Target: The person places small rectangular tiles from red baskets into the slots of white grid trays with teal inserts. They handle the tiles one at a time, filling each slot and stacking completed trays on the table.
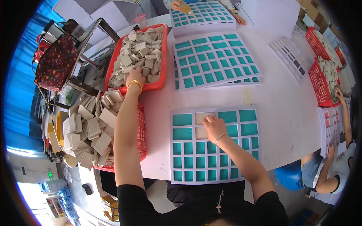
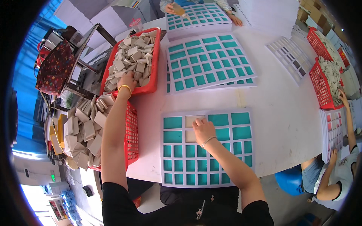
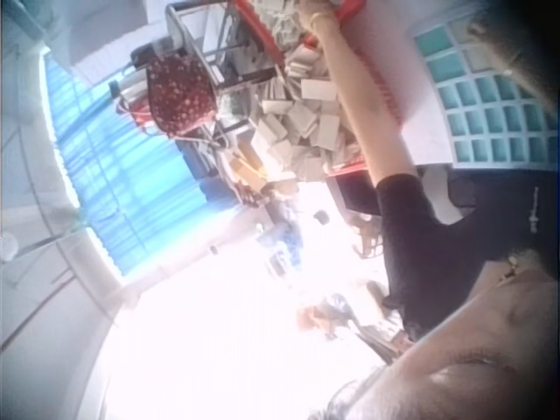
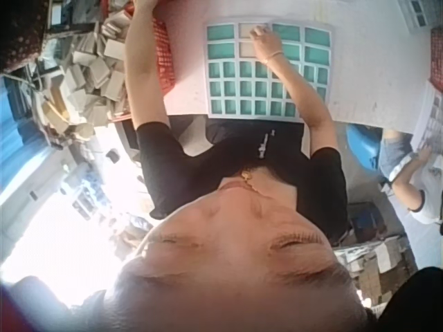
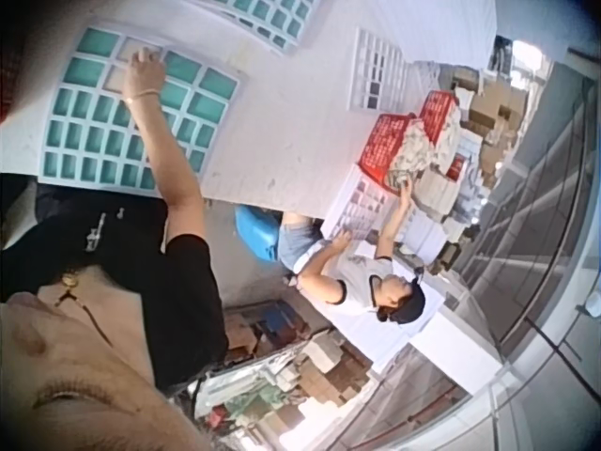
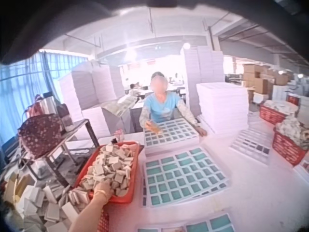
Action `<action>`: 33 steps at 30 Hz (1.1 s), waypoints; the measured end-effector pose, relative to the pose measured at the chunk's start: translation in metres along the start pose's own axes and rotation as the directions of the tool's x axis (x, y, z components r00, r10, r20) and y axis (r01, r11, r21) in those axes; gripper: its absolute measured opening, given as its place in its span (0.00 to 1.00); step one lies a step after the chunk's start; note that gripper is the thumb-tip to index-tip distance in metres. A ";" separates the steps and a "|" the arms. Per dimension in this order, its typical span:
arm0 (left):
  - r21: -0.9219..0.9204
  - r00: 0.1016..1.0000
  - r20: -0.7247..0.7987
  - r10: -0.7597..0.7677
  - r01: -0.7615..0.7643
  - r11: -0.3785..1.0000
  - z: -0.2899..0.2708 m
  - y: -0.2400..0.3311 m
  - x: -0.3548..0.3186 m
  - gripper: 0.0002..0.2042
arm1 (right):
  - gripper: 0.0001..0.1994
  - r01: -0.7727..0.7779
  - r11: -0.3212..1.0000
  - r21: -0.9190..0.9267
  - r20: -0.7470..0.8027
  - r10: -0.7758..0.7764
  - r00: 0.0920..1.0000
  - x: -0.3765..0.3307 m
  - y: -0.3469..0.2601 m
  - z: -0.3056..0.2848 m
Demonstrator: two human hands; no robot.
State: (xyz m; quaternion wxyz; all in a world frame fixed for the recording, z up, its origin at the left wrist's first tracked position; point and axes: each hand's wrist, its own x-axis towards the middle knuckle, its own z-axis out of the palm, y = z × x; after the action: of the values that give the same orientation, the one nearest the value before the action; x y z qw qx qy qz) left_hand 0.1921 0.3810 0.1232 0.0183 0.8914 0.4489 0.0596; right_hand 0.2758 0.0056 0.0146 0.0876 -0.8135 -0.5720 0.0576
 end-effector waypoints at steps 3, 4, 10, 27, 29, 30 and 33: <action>-0.226 0.975 -0.222 -0.019 -0.033 0.974 0.003 -0.011 0.005 0.16 | 0.19 -0.003 1.000 -0.007 -0.026 0.002 1.000 -0.002 0.000 0.002; -0.321 0.949 -0.308 -0.064 -0.040 0.946 0.005 -0.012 0.006 0.17 | 0.19 -0.003 1.000 -0.014 -0.028 0.003 1.000 -0.002 0.000 0.004; -0.978 0.873 -0.207 -0.442 -0.167 0.127 0.014 -0.025 0.014 0.13 | 0.19 -0.025 0.999 -0.024 0.058 0.026 0.998 0.000 -0.005 -0.004; -0.963 0.999 0.007 0.044 0.018 -0.268 -0.008 0.069 -0.101 0.13 | 0.17 -0.097 0.834 0.543 0.007 0.111 0.994 0.017 0.029 0.008; -0.954 0.958 0.112 0.263 0.177 -0.241 -0.007 0.103 -0.165 0.21 | 0.17 -0.175 0.144 0.974 0.120 0.325 0.938 0.011 0.021 -0.035; -0.944 0.920 0.185 0.346 0.265 -0.198 0.001 0.105 -0.190 0.22 | 0.18 -0.133 0.057 0.989 0.113 0.272 0.956 0.007 0.017 -0.048; -0.827 0.786 0.342 0.515 0.511 -0.232 0.036 0.110 -0.247 0.21 | 0.19 -0.069 0.003 0.998 0.068 0.168 0.984 -0.013 0.007 -0.078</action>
State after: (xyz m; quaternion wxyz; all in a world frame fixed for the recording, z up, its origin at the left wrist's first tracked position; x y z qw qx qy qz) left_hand 0.1387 0.1174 0.0746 0.8559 0.4750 0.1822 0.0925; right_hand 0.2927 -0.0150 0.0897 0.6476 -0.5637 -0.2930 0.4206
